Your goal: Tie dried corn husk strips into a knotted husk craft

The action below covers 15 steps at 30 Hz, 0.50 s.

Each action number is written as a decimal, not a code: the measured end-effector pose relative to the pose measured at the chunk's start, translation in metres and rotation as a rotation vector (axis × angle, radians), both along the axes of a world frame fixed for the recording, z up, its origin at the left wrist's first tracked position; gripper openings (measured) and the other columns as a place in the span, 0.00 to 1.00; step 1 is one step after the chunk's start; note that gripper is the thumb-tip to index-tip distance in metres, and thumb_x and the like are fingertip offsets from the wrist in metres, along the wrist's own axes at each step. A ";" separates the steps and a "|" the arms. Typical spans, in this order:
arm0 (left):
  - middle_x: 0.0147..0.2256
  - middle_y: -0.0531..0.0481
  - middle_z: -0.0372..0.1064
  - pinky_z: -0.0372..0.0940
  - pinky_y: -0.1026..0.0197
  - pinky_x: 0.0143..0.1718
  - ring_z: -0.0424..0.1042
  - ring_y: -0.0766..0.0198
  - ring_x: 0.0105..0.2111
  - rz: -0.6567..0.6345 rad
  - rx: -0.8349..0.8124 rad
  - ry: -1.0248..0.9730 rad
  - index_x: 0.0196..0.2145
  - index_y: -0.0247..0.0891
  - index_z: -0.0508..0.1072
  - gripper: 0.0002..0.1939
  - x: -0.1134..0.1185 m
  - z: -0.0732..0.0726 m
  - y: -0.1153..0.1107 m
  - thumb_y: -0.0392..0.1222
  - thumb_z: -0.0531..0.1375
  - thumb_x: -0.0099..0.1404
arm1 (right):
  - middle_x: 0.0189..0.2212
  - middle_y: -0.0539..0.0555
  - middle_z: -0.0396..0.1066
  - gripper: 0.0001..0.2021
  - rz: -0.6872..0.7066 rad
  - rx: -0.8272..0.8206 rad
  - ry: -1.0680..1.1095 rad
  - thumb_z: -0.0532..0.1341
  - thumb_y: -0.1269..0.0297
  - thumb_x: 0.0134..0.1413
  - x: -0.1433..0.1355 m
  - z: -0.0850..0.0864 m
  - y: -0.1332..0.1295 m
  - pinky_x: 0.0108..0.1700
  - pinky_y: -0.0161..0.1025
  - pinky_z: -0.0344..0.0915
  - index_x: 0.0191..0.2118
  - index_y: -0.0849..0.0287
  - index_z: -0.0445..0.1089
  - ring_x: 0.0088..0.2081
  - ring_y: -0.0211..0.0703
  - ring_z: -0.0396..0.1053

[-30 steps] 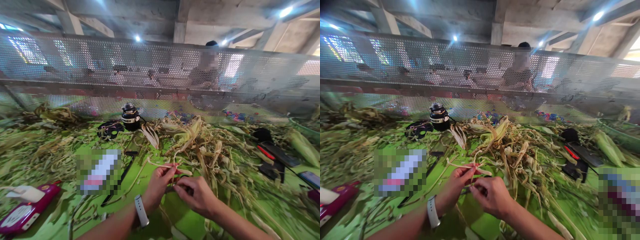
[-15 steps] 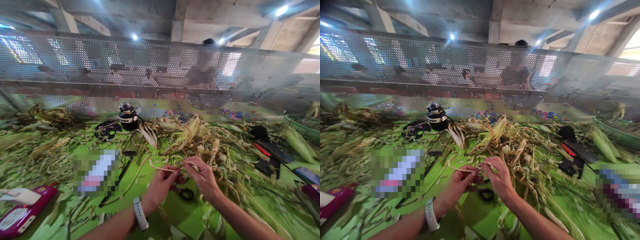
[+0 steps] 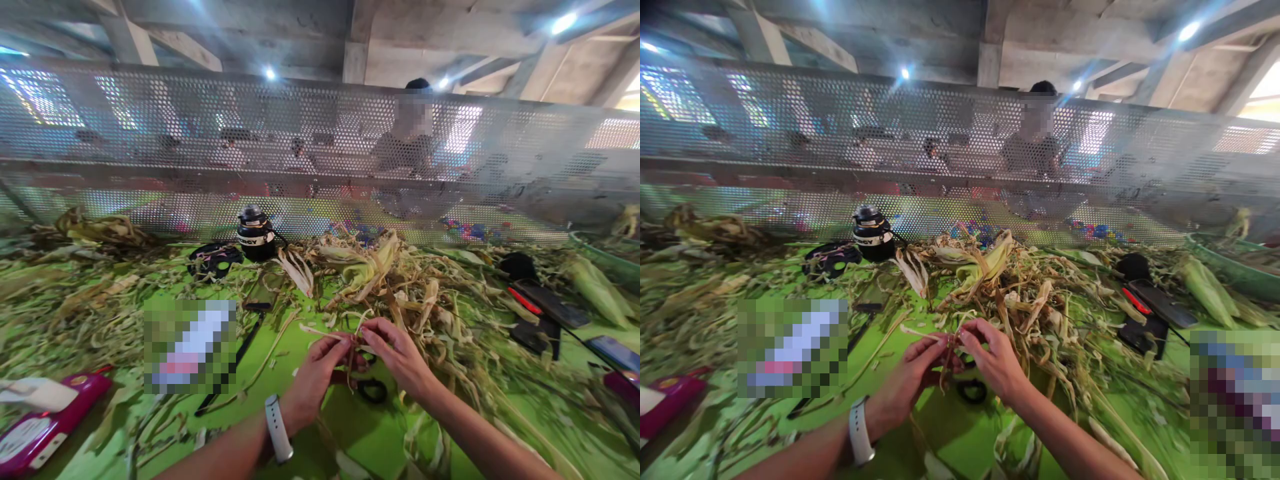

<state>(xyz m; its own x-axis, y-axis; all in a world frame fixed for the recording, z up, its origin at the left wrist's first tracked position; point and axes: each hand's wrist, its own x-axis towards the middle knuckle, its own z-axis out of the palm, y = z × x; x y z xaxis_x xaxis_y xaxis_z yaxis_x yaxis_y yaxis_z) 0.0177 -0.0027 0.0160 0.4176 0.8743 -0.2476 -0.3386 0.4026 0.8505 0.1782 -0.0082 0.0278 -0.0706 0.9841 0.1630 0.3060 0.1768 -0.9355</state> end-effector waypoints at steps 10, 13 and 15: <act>0.15 0.56 0.66 0.50 0.67 0.17 0.58 0.71 0.13 -0.192 0.169 0.135 0.27 0.37 0.69 0.18 0.003 -0.006 0.003 0.56 0.63 0.52 | 0.26 0.51 0.63 0.13 -0.062 0.197 -0.138 0.58 0.60 0.55 -0.007 -0.009 -0.004 0.34 0.34 0.62 0.23 0.60 0.69 0.31 0.39 0.64; 0.15 0.56 0.65 0.52 0.67 0.19 0.59 0.71 0.14 -0.193 0.166 0.115 0.27 0.38 0.68 0.18 0.002 -0.005 0.003 0.56 0.63 0.52 | 0.23 0.49 0.61 0.15 -0.091 0.132 -0.086 0.56 0.57 0.56 -0.006 -0.006 -0.003 0.31 0.33 0.61 0.22 0.60 0.66 0.28 0.38 0.62; 0.16 0.56 0.66 0.54 0.66 0.21 0.61 0.70 0.16 -0.129 0.141 0.089 0.27 0.37 0.68 0.18 0.001 -0.002 0.005 0.55 0.64 0.51 | 0.23 0.49 0.62 0.16 -0.065 0.075 -0.069 0.54 0.55 0.57 -0.004 -0.004 -0.002 0.30 0.33 0.60 0.25 0.60 0.65 0.27 0.38 0.61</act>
<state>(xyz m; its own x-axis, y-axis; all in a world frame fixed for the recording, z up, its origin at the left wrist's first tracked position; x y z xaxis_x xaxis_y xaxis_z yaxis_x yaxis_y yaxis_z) 0.0191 0.0019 0.0140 0.5103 0.8435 -0.1675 -0.2124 0.3124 0.9259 0.1742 -0.0101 0.0236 -0.0205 0.9723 0.2329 0.3820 0.2229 -0.8969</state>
